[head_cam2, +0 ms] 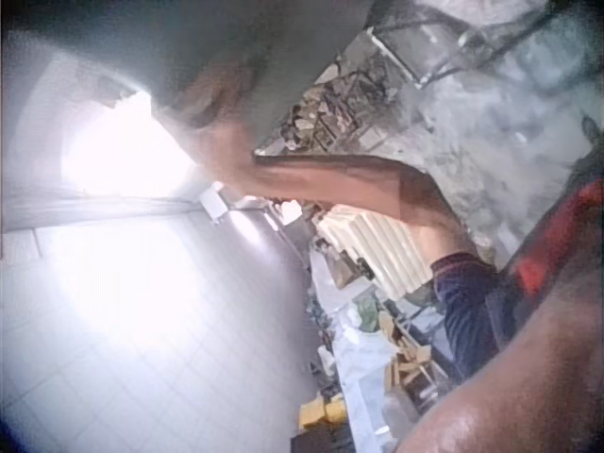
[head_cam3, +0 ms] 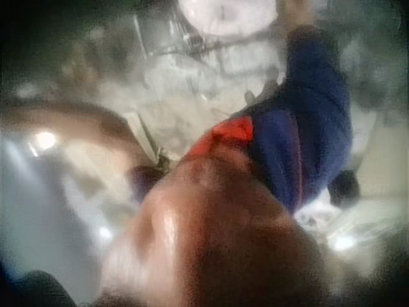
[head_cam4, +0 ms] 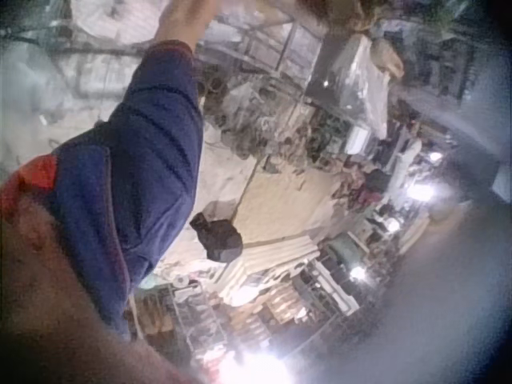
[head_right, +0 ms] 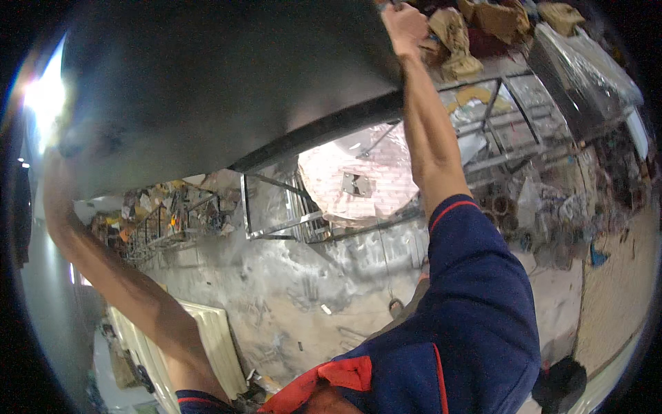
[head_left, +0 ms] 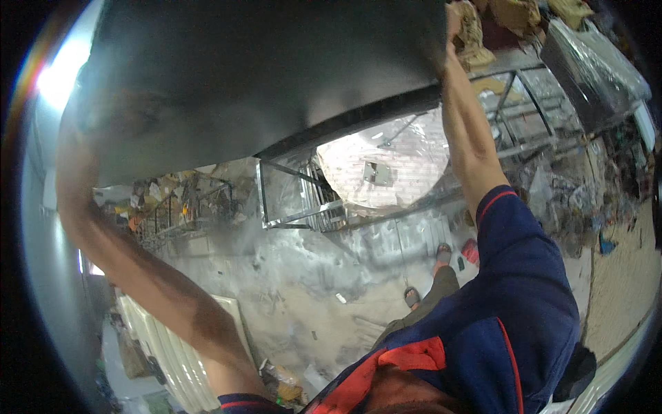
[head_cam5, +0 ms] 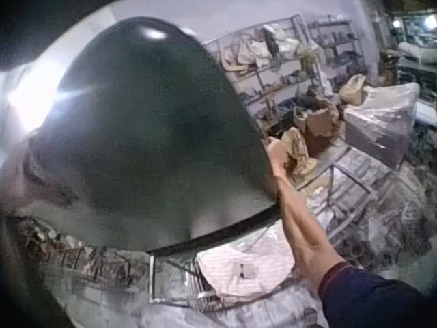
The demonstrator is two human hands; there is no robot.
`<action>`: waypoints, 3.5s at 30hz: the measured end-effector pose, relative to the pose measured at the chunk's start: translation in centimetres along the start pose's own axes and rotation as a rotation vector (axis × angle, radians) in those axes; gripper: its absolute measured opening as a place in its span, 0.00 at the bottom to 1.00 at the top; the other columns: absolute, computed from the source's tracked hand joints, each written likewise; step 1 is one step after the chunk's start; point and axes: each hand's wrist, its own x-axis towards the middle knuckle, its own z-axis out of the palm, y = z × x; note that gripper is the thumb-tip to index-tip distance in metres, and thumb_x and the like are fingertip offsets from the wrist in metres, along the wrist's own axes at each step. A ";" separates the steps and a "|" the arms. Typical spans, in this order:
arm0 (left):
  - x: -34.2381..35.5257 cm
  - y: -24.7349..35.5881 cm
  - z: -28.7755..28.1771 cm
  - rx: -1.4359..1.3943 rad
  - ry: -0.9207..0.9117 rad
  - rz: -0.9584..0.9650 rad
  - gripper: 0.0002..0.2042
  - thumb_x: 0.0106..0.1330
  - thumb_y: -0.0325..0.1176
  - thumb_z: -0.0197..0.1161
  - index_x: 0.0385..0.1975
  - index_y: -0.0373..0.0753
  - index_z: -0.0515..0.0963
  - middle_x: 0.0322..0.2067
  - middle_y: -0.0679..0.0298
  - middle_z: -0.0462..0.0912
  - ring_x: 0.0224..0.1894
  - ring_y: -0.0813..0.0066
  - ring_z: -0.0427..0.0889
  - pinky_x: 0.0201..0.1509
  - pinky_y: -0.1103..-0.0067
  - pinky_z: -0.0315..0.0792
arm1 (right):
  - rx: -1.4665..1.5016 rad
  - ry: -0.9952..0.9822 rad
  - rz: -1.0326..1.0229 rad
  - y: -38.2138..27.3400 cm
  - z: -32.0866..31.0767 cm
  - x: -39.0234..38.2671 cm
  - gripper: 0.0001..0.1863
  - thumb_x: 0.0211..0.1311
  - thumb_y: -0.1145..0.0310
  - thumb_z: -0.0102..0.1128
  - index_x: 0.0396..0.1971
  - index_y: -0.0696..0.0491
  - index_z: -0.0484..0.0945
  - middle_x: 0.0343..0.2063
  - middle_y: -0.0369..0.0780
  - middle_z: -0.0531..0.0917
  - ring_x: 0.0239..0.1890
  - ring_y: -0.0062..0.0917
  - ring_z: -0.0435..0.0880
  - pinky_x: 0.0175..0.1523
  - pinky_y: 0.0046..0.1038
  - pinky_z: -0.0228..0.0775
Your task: The person removes a metal bracket from a green upholstered chair back using a hammer and a wooden block. They then repeatedly tap the bracket into place on the chair back using the hammer and block.
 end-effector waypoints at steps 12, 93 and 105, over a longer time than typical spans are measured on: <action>-19.3 3.0 5.8 0.002 0.503 0.227 0.45 0.31 0.30 0.86 0.61 0.49 0.78 0.52 0.61 0.85 0.57 0.57 0.84 0.65 0.62 0.74 | -0.061 -0.162 0.143 7.4 -11.7 -0.5 0.28 0.66 0.43 0.58 0.43 0.55 0.88 0.40 0.55 0.88 0.45 0.51 0.87 0.51 0.48 0.78; -30.3 11.9 11.8 -0.281 0.864 0.088 0.35 0.73 0.50 0.61 0.72 0.32 0.67 0.71 0.48 0.70 0.71 0.54 0.72 0.76 0.58 0.66 | -0.589 -1.035 -0.294 12.4 -10.2 -56.1 0.26 0.60 0.69 0.69 0.58 0.59 0.78 0.62 0.52 0.71 0.48 0.43 0.79 0.45 0.40 0.78; -30.7 10.2 11.8 -0.195 0.855 0.159 0.34 0.74 0.49 0.59 0.73 0.33 0.66 0.71 0.48 0.70 0.70 0.53 0.73 0.75 0.58 0.67 | -0.532 -0.955 -0.357 16.1 -4.7 -54.4 0.35 0.53 0.69 0.74 0.60 0.67 0.74 0.66 0.61 0.65 0.58 0.48 0.78 0.58 0.36 0.78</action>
